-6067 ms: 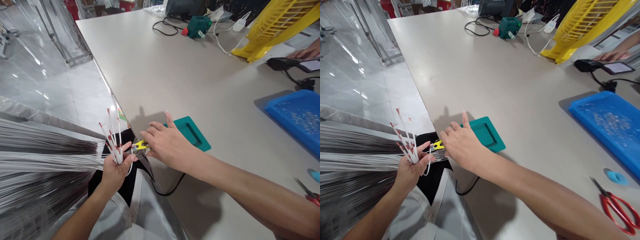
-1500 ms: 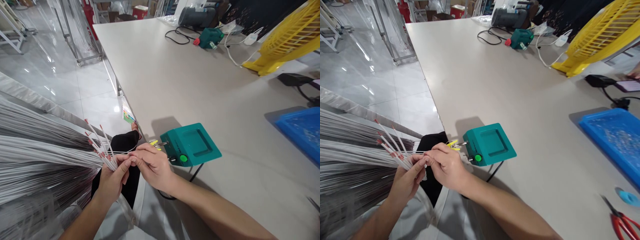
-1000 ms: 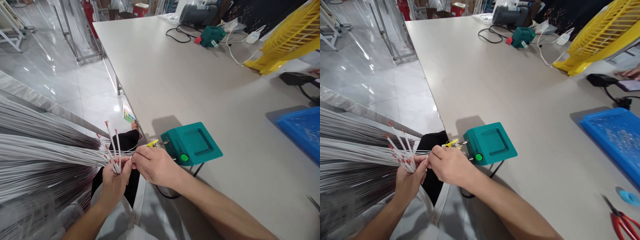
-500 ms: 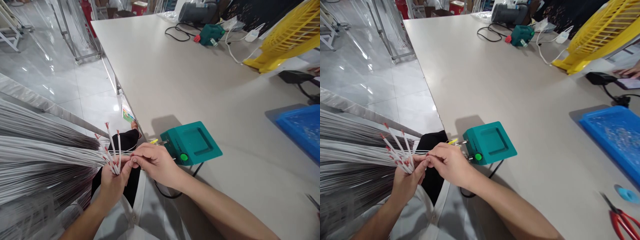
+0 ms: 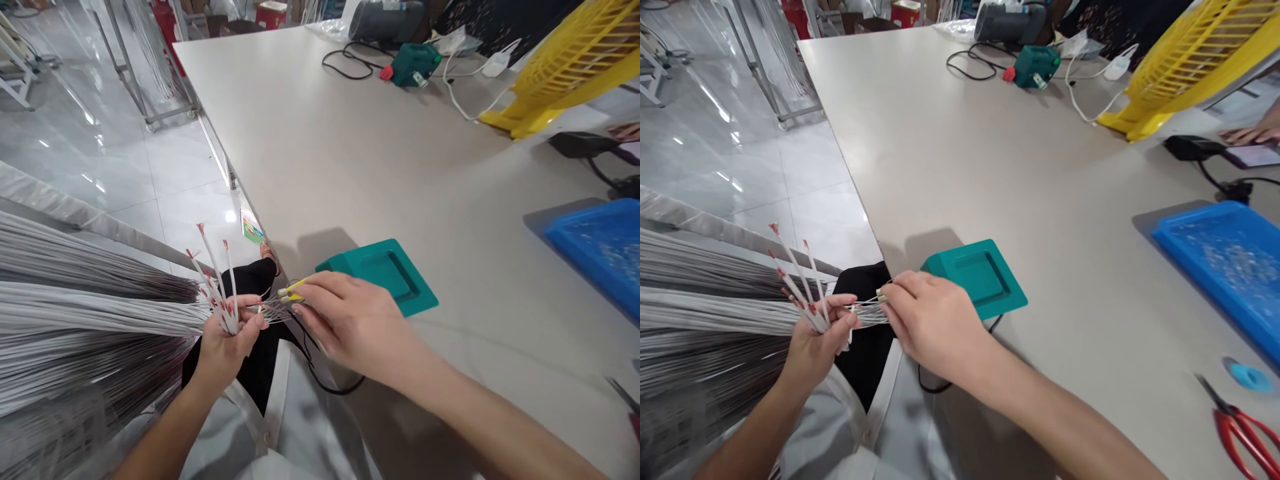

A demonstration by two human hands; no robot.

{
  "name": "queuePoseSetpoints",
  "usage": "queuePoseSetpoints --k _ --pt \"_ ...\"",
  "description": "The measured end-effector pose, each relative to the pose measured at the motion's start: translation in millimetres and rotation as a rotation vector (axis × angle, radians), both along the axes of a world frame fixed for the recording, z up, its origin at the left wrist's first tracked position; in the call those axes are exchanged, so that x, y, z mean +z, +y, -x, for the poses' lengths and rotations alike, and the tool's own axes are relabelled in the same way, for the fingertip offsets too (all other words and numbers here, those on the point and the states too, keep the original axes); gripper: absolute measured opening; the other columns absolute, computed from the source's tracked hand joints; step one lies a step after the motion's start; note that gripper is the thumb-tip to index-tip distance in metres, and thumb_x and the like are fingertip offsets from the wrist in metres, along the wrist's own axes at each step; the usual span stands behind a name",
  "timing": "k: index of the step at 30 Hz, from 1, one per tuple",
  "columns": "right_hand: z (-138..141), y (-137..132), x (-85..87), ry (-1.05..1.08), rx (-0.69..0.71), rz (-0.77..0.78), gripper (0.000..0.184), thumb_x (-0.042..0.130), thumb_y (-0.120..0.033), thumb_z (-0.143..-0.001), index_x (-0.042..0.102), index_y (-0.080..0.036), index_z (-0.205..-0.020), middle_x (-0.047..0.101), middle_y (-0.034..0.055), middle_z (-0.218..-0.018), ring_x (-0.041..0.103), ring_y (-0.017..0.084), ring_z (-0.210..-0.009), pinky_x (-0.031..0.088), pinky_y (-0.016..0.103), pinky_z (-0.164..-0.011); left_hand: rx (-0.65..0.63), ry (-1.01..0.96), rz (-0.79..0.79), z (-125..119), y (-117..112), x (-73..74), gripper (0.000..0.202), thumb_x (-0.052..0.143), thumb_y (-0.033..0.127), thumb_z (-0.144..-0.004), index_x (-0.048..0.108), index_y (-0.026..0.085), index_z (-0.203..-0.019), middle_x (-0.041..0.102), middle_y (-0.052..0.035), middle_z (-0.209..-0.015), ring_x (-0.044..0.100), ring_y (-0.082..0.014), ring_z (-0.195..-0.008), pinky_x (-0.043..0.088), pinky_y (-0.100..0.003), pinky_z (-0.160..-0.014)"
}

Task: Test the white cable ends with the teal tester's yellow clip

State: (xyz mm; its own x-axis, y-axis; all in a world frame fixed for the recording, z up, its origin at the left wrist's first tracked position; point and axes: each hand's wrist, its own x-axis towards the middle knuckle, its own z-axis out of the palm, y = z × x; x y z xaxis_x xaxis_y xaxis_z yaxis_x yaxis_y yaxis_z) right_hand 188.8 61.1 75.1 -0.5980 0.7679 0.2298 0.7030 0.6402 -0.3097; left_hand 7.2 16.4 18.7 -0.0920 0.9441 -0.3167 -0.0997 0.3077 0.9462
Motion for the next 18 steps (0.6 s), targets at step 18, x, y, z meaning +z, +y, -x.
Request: queuePoseSetpoints --k 18 --pt "-9.4 35.1 -3.5 -0.45 0.181 -0.054 0.017 0.047 -0.005 -0.077 0.058 -0.015 -0.068 0.061 0.0052 -0.064 0.05 0.019 -0.066 0.018 0.033 -0.062 -0.005 0.01 0.036 -20.2 13.9 9.2 0.045 0.07 0.033 -0.069 0.063 0.012 -0.108 0.064 -0.0024 -0.061 0.04 -0.0047 -0.035 0.031 -0.018 -0.032"
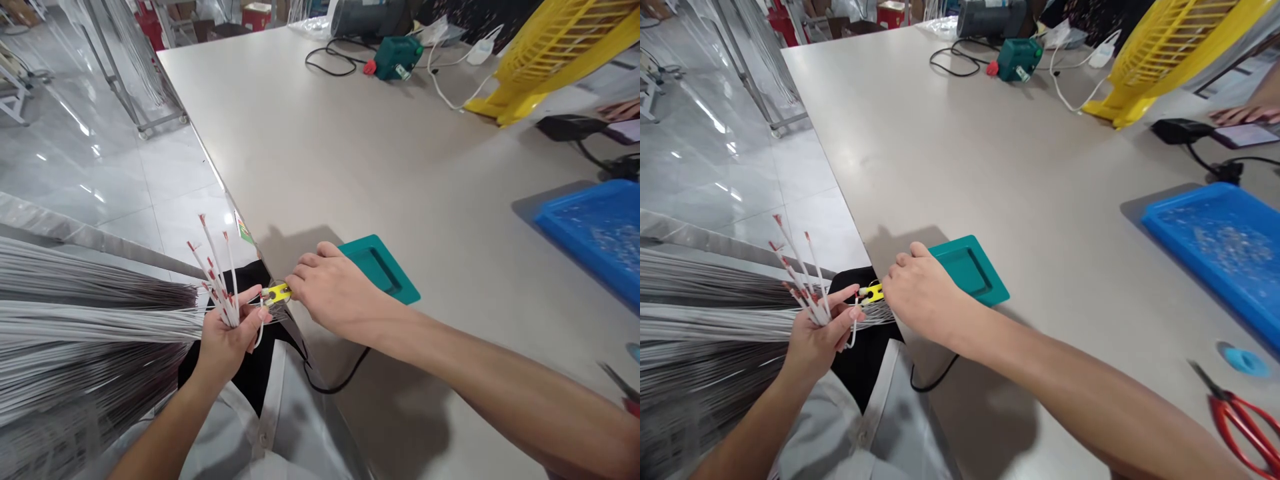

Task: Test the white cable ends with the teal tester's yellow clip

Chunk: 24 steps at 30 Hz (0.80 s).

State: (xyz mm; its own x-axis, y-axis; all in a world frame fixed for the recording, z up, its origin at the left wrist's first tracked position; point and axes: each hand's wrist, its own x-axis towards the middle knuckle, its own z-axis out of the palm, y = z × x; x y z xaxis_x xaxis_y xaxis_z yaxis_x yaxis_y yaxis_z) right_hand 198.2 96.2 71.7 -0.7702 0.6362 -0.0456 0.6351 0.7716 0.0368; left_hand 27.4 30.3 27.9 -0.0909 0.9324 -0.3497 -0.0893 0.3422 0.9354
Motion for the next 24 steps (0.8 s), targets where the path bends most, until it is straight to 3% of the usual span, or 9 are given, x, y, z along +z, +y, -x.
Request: queuePoseSetpoints --k 12,16,20,24 --pt "0.5 1.6 -1.1 -0.018 0.014 0.024 0.016 0.047 -0.002 -0.072 0.058 -0.014 -0.068 0.06 0.0061 -0.062 0.052 0.019 -0.067 0.02 0.035 -0.066 0.001 0.096 0.032 -2.9 3.0 -0.8 0.047 0.073 0.031 -0.064 0.065 0.01 -0.106 0.053 0.0034 -0.052 0.036 -0.0047 -0.038 0.03 -0.018 -0.035" --pt "-1.2 1.0 2.4 -0.006 -0.017 0.042 0.01 0.05 -0.015 -0.08 0.059 -0.013 -0.077 0.063 0.0079 -0.074 0.054 0.022 -0.075 0.022 0.036 -0.07 0.012 0.136 0.033 -3.9 2.5 1.5 0.043 0.074 0.028 -0.064 0.067 0.011 -0.103 0.05 0.0052 -0.05 0.035 -0.0043 -0.039 0.031 -0.018 -0.036" --pt "-4.1 0.6 -0.3 0.03 -0.038 0.028 0.034 0.06 -0.035 -0.077 0.057 -0.009 -0.1 0.064 0.0115 -0.09 0.054 0.025 -0.087 0.024 0.037 -0.078 0.03 0.138 0.006 -4.1 1.1 1.9 0.037 0.073 0.027 -0.066 0.068 0.012 -0.1 0.053 0.0045 -0.05 0.038 -0.0048 -0.038 0.032 -0.018 -0.036" --pt "-5.1 0.4 -3.2 0.018 -0.039 0.015 0.053 0.065 -0.039 -0.075 0.051 -0.009 -0.116 0.064 0.0126 -0.094 0.053 0.026 -0.092 0.024 0.038 -0.082 0.02 0.128 -0.008 -0.6 -0.4 -3.3 0.032 0.072 0.028 -0.067 0.068 0.014 -0.096 0.056 0.0037 -0.052 0.04 -0.0053 -0.036 0.033 -0.018 -0.034"
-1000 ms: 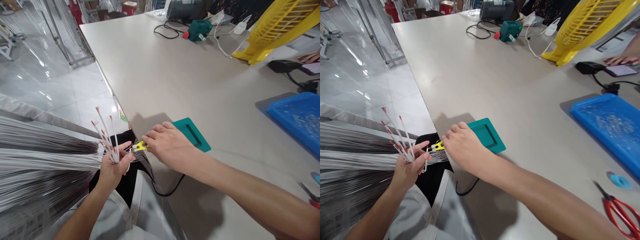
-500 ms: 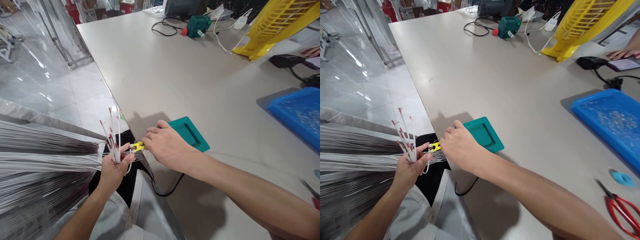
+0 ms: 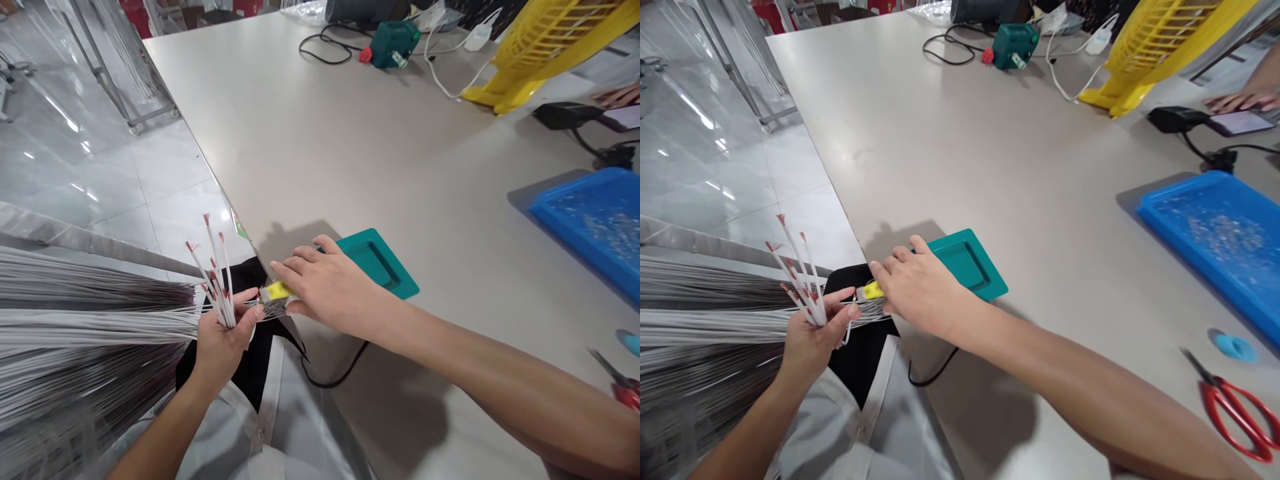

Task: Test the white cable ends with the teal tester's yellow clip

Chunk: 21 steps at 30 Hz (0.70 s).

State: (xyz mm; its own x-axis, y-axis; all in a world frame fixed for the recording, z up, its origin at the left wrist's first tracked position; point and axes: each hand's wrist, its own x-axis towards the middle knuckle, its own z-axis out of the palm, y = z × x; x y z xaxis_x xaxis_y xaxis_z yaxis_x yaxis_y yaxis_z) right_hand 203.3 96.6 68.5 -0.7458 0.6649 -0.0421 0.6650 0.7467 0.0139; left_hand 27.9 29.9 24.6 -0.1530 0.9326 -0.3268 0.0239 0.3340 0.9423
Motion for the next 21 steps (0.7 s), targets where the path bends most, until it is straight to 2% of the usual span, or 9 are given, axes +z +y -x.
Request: queuePoseSetpoints --k 6,11,15,18,21 --pt "-0.3 -1.1 0.5 0.015 0.001 0.008 0.053 0.064 -0.039 -0.076 0.05 -0.009 -0.117 0.065 0.0132 -0.094 0.054 0.026 -0.092 0.025 0.04 -0.085 -0.011 -0.016 -0.038 5.3 -3.0 -7.1 0.039 0.069 0.031 -0.07 0.063 0.015 -0.106 0.056 0.004 -0.056 0.041 -0.005 -0.039 0.034 -0.017 -0.036" --pt "-2.3 0.0 0.0 0.057 -0.015 0.041 0.054 0.064 -0.043 -0.075 0.052 -0.01 -0.116 0.065 0.0124 -0.094 0.055 0.026 -0.093 0.027 0.043 -0.089 -0.013 -0.003 -0.057 4.8 -4.1 -4.3 0.042 0.068 0.031 -0.072 0.06 0.016 -0.11 0.057 0.004 -0.056 0.041 -0.0046 -0.039 0.034 -0.016 -0.036" --pt "-1.7 -3.2 -1.1 0.234 0.03 0.04 0.044 0.057 -0.043 -0.08 0.057 -0.011 -0.111 0.064 0.0114 -0.101 0.054 0.025 -0.098 0.03 0.04 -0.093 0.031 0.011 -0.055 5.3 -4.8 -0.5 0.034 0.07 0.028 -0.07 0.062 0.015 -0.1 0.055 0.0054 -0.054 0.041 -0.0041 -0.038 0.033 -0.015 -0.035" --pt "3.7 -11.0 -0.8 0.41 0.079 0.01 0.03 0.048 -0.033 -0.087 0.061 -0.011 -0.104 0.063 0.0095 -0.104 0.053 0.022 -0.101 0.036 0.034 -0.088 0.036 -0.007 -0.026 8.0 -7.1 0.3 0.024 0.071 0.027 -0.068 0.064 0.014 -0.087 0.054 0.0053 -0.05 0.04 -0.0041 -0.037 0.031 -0.015 -0.034" --pt "12.9 -19.2 0.4 0.512 0.088 0.013 0.024 0.044 -0.022 -0.088 0.064 -0.012 -0.096 0.065 0.0081 -0.098 0.054 0.02 -0.096 0.039 0.033 -0.082 -0.004 -0.028 -0.007 11.0 -10.0 0.9 0.018 0.07 0.028 -0.069 0.067 0.014 -0.078 0.048 0.0061 -0.042 0.039 -0.0048 -0.037 0.031 -0.015 -0.035"
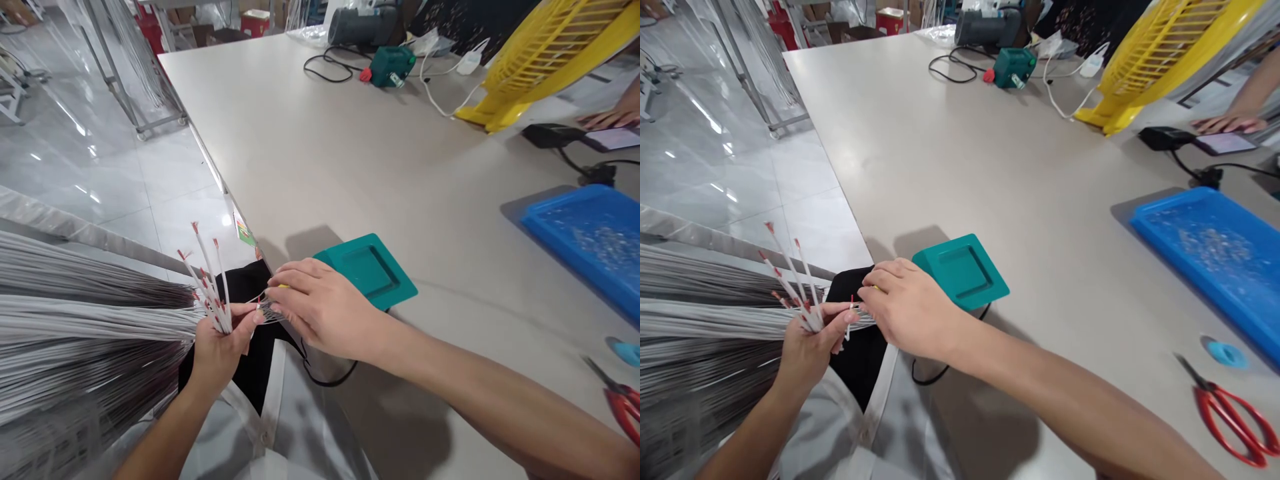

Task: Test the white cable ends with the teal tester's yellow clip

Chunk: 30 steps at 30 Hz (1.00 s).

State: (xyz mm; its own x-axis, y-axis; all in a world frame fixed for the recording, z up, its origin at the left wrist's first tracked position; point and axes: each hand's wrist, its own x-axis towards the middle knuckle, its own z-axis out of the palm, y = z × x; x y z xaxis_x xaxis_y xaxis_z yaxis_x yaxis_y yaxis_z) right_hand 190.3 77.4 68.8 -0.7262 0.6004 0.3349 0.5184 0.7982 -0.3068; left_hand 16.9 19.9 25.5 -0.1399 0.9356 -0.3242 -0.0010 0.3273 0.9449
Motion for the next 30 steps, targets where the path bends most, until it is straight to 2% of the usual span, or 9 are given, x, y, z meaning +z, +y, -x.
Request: queuePoseSetpoints --k 2,5,9,13,18,23,25,27,30 --pt "7.0 -3.5 0.2 0.034 0.016 0.03 0.022 0.045 -0.02 -0.086 0.064 -0.012 -0.093 0.066 0.0073 -0.094 0.055 0.02 -0.092 0.039 0.033 -0.078 0.0 -0.007 -0.01 0.7 -1.4 1.6 0.014 0.069 0.027 -0.068 0.068 0.014 -0.074 0.047 0.0063 -0.041 0.038 -0.005 -0.038 0.031 -0.016 -0.036" --pt "17.3 -5.7 -2.4 0.07 0.013 0.098 0.022 0.048 -0.027 -0.086 0.065 -0.014 -0.085 0.067 0.006 -0.084 0.057 0.019 -0.083 0.037 0.033 -0.074 0.056 -0.013 -0.046 0.1 -1.8 4.6 0.01 0.072 0.022 -0.063 0.066 0.015 -0.068 0.048 0.0065 -0.043 0.038 -0.0051 -0.038 0.029 -0.016 -0.036" --pt "27.4 -4.6 -11.3 0.113 -0.004 0.14 0.02 0.049 -0.026 -0.085 0.064 -0.015 -0.076 0.066 0.0041 -0.076 0.056 0.017 -0.077 0.034 0.032 -0.072 0.066 -0.001 -0.113 0.9 -2.5 1.8 0.007 0.071 0.017 -0.062 0.064 0.016 -0.063 0.058 0.0033 -0.055 0.047 -0.0071 -0.048 0.036 -0.017 -0.044" --pt "28.6 -1.6 -15.9 0.096 0.036 0.147 0.017 0.046 -0.017 -0.084 0.062 -0.015 -0.078 0.066 0.0045 -0.08 0.056 0.017 -0.079 0.032 0.032 -0.072 0.072 -0.039 -0.056 5.6 -6.8 -6.4 0.009 0.067 0.022 -0.07 0.061 0.016 -0.067 0.053 0.0051 -0.051 0.041 -0.006 -0.043 0.032 -0.017 -0.04" --pt "21.2 -1.0 -9.1 0.065 -0.072 0.168 0.019 0.041 -0.018 -0.085 0.058 -0.013 -0.077 0.064 0.0067 -0.077 0.057 0.018 -0.077 0.033 0.033 -0.071 0.135 -0.158 0.009 9.6 -9.8 -4.7 0.013 0.065 0.023 -0.073 0.053 0.017 -0.072 0.056 0.0049 -0.056 0.039 -0.0045 -0.04 0.03 -0.016 -0.038" --pt "22.2 -2.1 -6.8 0.129 -0.065 0.236 0.019 0.047 -0.027 -0.086 0.06 -0.015 -0.09 0.065 0.0075 -0.092 0.057 0.019 -0.086 0.034 0.033 -0.076 0.063 -0.11 -0.012 7.3 -6.7 -1.0 0.015 0.066 0.025 -0.072 0.054 0.016 -0.071 0.048 0.0075 -0.046 0.038 -0.0042 -0.039 0.029 -0.015 -0.037" --pt "25.8 -1.4 -8.7 0.115 0.006 0.255 0.016 0.048 -0.025 -0.085 0.061 -0.016 -0.086 0.065 0.0056 -0.09 0.057 0.017 -0.084 0.033 0.032 -0.075 0.018 -0.091 -0.023 7.0 -6.1 -1.9 0.017 0.067 0.028 -0.072 0.056 0.016 -0.07 0.046 0.0074 -0.045 0.038 -0.0043 -0.038 0.029 -0.015 -0.036" --pt "29.1 -0.5 -9.8 0.083 0.067 0.255 0.016 0.046 -0.019 -0.085 0.061 -0.017 -0.078 0.065 0.0037 -0.082 0.057 0.014 -0.078 0.032 0.031 -0.073 -0.009 -0.097 -0.03 7.3 -6.4 -3.3 0.018 0.067 0.029 -0.072 0.057 0.015 -0.069 0.052 0.0047 -0.05 0.039 -0.0043 -0.038 0.029 -0.015 -0.035" --pt "29.7 0.6 -7.0 0.006 0.062 0.176 0.019 0.046 -0.018 -0.084 0.061 -0.015 -0.074 0.064 0.0049 -0.079 0.057 0.015 -0.077 0.031 0.032 -0.074 -0.012 -0.114 -0.02 7.5 -7.4 -5.3 0.019 0.066 0.031 -0.072 0.058 0.014 -0.069 0.057 0.0017 -0.057 0.04 -0.0045 -0.038 0.03 -0.016 -0.035"
